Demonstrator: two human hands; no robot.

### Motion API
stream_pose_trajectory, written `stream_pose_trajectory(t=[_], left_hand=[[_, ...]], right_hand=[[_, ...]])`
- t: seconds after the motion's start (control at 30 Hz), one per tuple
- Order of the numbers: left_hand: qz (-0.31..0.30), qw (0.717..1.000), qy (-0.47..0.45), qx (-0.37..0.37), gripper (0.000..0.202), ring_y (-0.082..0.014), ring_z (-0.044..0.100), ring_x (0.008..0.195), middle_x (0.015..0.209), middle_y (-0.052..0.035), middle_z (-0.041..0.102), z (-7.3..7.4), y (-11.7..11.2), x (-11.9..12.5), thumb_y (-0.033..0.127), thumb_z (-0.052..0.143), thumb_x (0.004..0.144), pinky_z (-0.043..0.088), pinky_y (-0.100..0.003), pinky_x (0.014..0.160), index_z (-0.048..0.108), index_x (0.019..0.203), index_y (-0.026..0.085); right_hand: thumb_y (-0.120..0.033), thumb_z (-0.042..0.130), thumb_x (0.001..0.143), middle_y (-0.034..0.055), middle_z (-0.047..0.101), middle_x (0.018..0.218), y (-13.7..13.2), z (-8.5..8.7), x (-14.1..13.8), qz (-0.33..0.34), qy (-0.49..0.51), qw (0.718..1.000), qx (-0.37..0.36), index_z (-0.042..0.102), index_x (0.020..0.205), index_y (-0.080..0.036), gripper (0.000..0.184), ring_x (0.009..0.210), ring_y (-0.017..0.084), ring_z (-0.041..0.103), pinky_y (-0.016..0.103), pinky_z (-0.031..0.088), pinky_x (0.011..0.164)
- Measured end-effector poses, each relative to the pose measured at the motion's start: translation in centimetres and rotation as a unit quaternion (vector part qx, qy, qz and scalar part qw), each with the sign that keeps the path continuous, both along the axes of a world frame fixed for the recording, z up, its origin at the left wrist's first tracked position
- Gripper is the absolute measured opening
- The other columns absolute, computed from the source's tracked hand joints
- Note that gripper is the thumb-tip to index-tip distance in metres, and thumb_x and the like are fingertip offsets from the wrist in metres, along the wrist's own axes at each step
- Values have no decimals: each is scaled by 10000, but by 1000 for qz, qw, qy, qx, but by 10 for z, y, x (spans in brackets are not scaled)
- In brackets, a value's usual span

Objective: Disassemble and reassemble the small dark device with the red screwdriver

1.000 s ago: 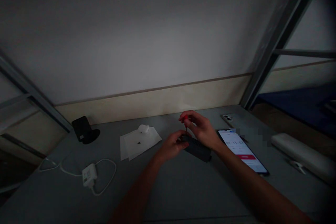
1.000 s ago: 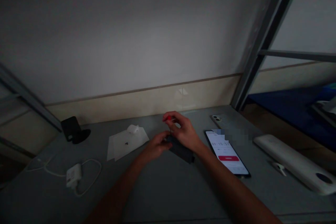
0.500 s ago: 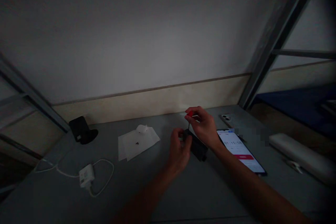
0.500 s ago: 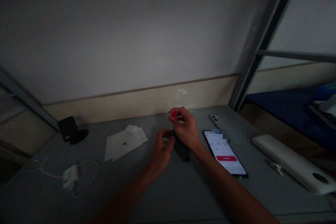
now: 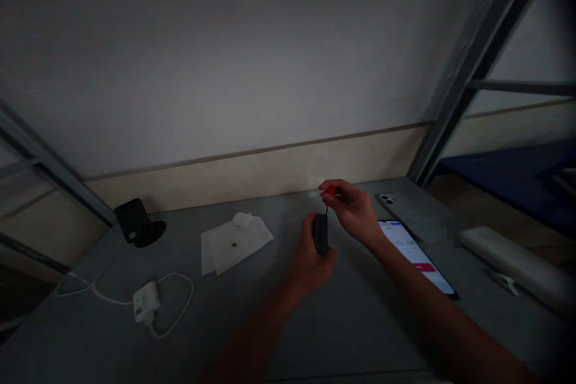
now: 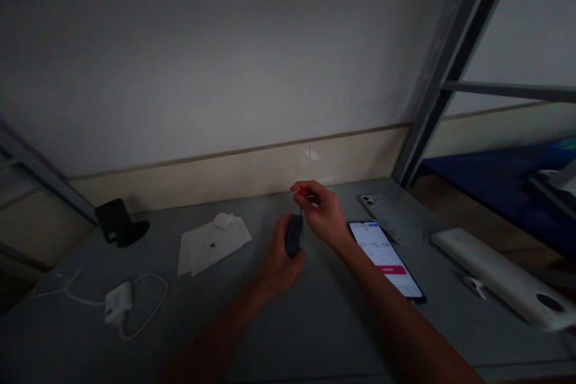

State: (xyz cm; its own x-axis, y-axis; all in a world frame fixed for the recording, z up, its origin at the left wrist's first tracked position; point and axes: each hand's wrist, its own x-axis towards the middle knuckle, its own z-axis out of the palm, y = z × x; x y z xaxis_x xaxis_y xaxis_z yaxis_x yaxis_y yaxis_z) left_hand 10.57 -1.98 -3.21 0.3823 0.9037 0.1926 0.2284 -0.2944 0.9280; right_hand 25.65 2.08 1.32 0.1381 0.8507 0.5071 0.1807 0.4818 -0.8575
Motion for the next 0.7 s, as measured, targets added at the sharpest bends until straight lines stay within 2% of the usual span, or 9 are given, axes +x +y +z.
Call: stream_pose_trajectory(t=[0.1, 0.17, 0.27, 0.37, 0.5, 0.6, 0.7], left_hand=[[32, 998, 12, 59, 518, -245, 566, 1267, 1363, -99, 614, 0, 19, -17, 147, 628, 833, 396, -403, 1128, 536, 1340, 203], [32, 997, 25, 62, 431, -241, 611, 1215, 1298, -90, 670, 1, 29, -26, 182, 631, 862, 424, -411, 1105, 603, 1292, 204], [30, 998, 30, 56, 403, -248, 640, 1179, 1266, -92, 697, 1, 37, -34, 177, 629, 870, 453, -417, 1077, 633, 1272, 191], [38, 997, 28, 60, 404, -246, 637, 1190, 1264, -82, 703, 2, 39, -36, 132, 623, 854, 445, -418, 1086, 652, 1252, 197], [46, 997, 23, 58, 415, -246, 643, 1182, 1248, -72, 715, 3, 39, -35, 97, 629, 827, 441, -424, 1092, 674, 1225, 207], [40, 998, 26, 51, 422, -250, 646, 1174, 1230, -64, 723, 5, 40, -36, 85, 626, 817, 446, -430, 1087, 683, 1215, 213], [32, 998, 31, 49, 421, -250, 650, 1162, 1216, -60, 728, 6, 41, -39, 81, 625, 813, 447, -430, 1082, 690, 1206, 216]], right_hand=[[-302, 649, 874, -1, 617, 772, 3, -1, 3, -6, -10, 1000, 6, 695, 1021, -214, 177, 709, 163, 602, 322, 505, 722], [-299, 633, 889, -3, 621, 759, 4, -2, 4, -3, -10, 1000, 11, 685, 1066, -217, 202, 718, 170, 620, 327, 513, 727], [-296, 595, 925, 6, 649, 812, 4, -3, 5, 23, 3, 999, 24, 637, 1135, -226, 226, 758, 176, 654, 342, 530, 759], [-297, 533, 970, 31, 673, 902, 2, -2, 4, 49, -17, 998, 34, 628, 1079, -229, 160, 783, 174, 666, 356, 539, 774], [-304, 582, 949, 64, 654, 1016, -1, 3, 4, 6, -73, 994, 81, 687, 1023, -244, 141, 881, 199, 650, 360, 554, 772], [-292, 615, 925, 55, 654, 979, -2, 5, 6, -10, -68, 993, 92, 712, 998, -242, 130, 792, 181, 635, 353, 554, 737], [-291, 538, 967, 45, 683, 907, -3, 7, 8, 40, -48, 996, 61, 694, 1066, -229, 194, 766, 180, 636, 366, 543, 754]])
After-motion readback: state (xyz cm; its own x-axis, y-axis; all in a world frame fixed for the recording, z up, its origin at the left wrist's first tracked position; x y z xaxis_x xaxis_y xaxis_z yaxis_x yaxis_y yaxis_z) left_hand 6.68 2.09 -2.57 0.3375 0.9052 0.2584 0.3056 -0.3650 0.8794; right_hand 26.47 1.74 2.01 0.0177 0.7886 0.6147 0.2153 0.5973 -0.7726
